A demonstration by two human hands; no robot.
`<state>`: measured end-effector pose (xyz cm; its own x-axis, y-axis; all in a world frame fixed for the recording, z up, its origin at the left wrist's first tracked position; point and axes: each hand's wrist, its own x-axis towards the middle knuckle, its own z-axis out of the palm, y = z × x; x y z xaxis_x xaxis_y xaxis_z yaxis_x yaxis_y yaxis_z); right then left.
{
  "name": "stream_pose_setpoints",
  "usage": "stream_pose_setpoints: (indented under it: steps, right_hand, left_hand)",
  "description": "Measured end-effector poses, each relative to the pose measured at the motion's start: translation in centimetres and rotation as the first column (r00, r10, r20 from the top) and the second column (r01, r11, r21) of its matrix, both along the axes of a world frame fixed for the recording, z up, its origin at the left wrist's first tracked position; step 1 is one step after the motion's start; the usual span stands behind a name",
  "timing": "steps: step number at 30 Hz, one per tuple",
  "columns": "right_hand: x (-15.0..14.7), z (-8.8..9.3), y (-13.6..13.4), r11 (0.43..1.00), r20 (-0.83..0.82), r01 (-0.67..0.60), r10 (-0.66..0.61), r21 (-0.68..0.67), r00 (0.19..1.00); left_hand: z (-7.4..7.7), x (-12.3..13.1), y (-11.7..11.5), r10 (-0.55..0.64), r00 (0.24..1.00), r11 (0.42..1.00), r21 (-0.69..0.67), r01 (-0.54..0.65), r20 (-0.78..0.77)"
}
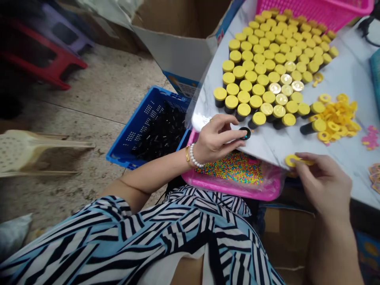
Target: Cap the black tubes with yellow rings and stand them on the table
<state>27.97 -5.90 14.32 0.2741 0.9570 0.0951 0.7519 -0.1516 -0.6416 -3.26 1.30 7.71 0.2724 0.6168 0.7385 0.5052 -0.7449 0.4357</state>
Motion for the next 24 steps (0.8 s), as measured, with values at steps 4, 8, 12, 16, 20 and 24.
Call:
stream_pose_setpoints:
  steps: [4, 8, 12, 16, 20, 24]
  right_hand:
    - [-5.2, -0.6, 0.8, 0.995, -0.597, -0.026, -0.035, -0.094, 0.802]
    - [-9.0, -0.7, 2.4, 0.995, -0.768, -0.096, 0.045, -0.022, 0.639]
    - [-9.6, -0.4, 3.3, 0.996, -0.798, -0.090, 0.048, -0.007, 0.601]
    - [-9.7, -0.2, 3.5, 0.991, -0.803, -0.126, 0.033, -0.053, 0.595]
    - [-10.7, -0.1, 3.7, 0.988, -0.769, -0.140, 0.036, -0.070, 0.639]
    - [-11.4, 0.2, 4.0, 0.990, -0.754, -0.129, 0.039, -0.061, 0.655]
  left_hand:
    - [0.7, 0.1, 0.0, -0.082, 0.997, 0.996, -0.016, 0.082, 0.010]
    - [1.1, 0.6, 0.0, -0.221, 0.974, 0.975, -0.025, 0.222, 0.045]
    - [0.9, 0.8, -0.1, -0.268, 0.958, 0.960, -0.058, 0.275, 0.103]
    - [0.6, 0.9, -0.4, -0.225, 0.968, 0.972, -0.044, 0.231, 0.112]
    - [0.5, 1.0, -0.7, -0.175, 0.978, 0.982, -0.051, 0.181, 0.111]
    - [0.5, 1.1, -0.9, -0.155, 0.980, 0.986, -0.049, 0.162, 0.127]
